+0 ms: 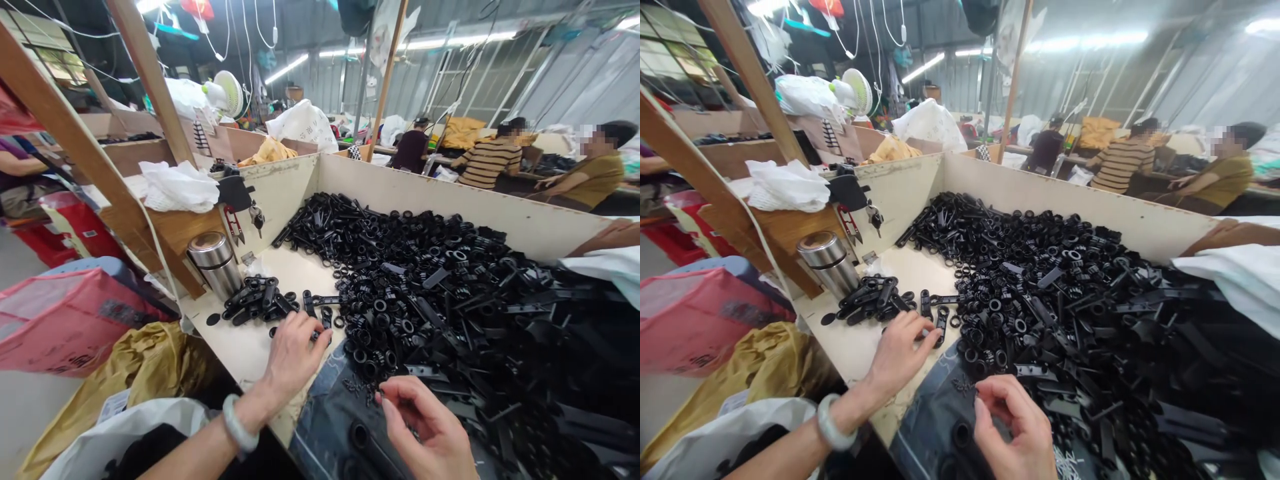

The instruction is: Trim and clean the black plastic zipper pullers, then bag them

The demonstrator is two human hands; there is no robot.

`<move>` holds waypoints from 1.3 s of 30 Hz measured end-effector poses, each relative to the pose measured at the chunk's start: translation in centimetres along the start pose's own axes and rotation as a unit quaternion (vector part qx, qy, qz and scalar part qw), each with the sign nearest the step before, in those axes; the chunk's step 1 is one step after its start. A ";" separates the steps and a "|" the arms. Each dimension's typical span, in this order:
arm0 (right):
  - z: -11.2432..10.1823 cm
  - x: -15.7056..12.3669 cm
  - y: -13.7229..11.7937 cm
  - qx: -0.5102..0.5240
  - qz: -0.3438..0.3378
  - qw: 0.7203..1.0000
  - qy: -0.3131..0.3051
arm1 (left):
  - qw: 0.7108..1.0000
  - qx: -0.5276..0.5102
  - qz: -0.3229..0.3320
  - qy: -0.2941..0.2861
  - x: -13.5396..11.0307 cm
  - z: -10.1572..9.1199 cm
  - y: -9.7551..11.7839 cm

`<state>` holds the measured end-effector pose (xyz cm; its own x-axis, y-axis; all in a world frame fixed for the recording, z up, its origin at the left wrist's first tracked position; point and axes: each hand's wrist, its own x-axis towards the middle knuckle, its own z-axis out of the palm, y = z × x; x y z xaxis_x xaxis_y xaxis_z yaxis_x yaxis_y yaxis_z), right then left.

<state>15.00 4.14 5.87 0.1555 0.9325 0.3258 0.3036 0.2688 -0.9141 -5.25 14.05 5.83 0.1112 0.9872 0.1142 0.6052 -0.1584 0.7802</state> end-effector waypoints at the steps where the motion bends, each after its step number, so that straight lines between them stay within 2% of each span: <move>1: -0.2 0.1 0.0 0.001 -0.003 1.000 -0.009 | 0.999 0.026 0.011 0.014 1.3 0.1 -0.3; 4: -0.5 0.0 -0.1 -0.005 -0.016 0.999 -0.048 | 0.998 0.058 0.023 0.024 3.7 1.0 -0.8; 8: -0.3 -0.8 -0.8 0.001 -0.001 0.999 -0.047 | 0.999 0.049 0.012 0.014 4.6 1.5 -0.6; 12: 0.0 -1.9 -1.4 0.007 0.000 0.998 -0.056 | 1.000 -0.023 -0.015 -0.005 3.6 -0.4 0.3; 15: 0.5 -2.3 -1.8 0.001 -0.013 0.998 -0.062 | 0.989 -0.122 -0.042 -0.075 1.1 -1.2 0.8; 18: 1.0 -2.6 -2.3 -0.014 -0.028 0.998 -0.055 | 0.962 -0.218 -0.076 -0.147 -2.4 -0.5 1.1; 20: 1.2 -2.8 -2.7 -0.037 -0.039 0.997 -0.048 | 0.931 -0.292 -0.119 -0.185 -4.7 0.1 1.5; 24: 0.9 -3.9 -3.0 -0.106 -0.060 0.991 -0.053 | 0.824 -0.440 -0.258 -0.248 -8.6 0.3 2.6; 26: 0.8 -4.6 -2.9 -0.135 -0.065 0.987 -0.058 | 0.799 -0.461 -0.288 -0.258 -9.9 0.1 3.2; 28: 0.9 -5.2 -2.6 -0.160 -0.076 0.982 -0.059 | 0.786 -0.474 -0.289 -0.272 -10.7 0.0 3.5; 32: 1.0 -5.9 -1.9 -0.209 -0.109 0.970 -0.054 | 0.785 -0.474 -0.260 -0.302 -11.3 0.3 3.7; 39: 0.7 -6.2 -1.8 -0.271 -0.153 0.949 -0.054 | 0.826 -0.410 -0.230 -0.311 -11.4 1.1 2.8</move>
<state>12.82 -1.90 5.30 -0.1059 0.8576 0.5033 0.7622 0.3951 -0.5128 -3.93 2.34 6.05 0.5562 0.6983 -0.4506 -0.0117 0.5486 0.8360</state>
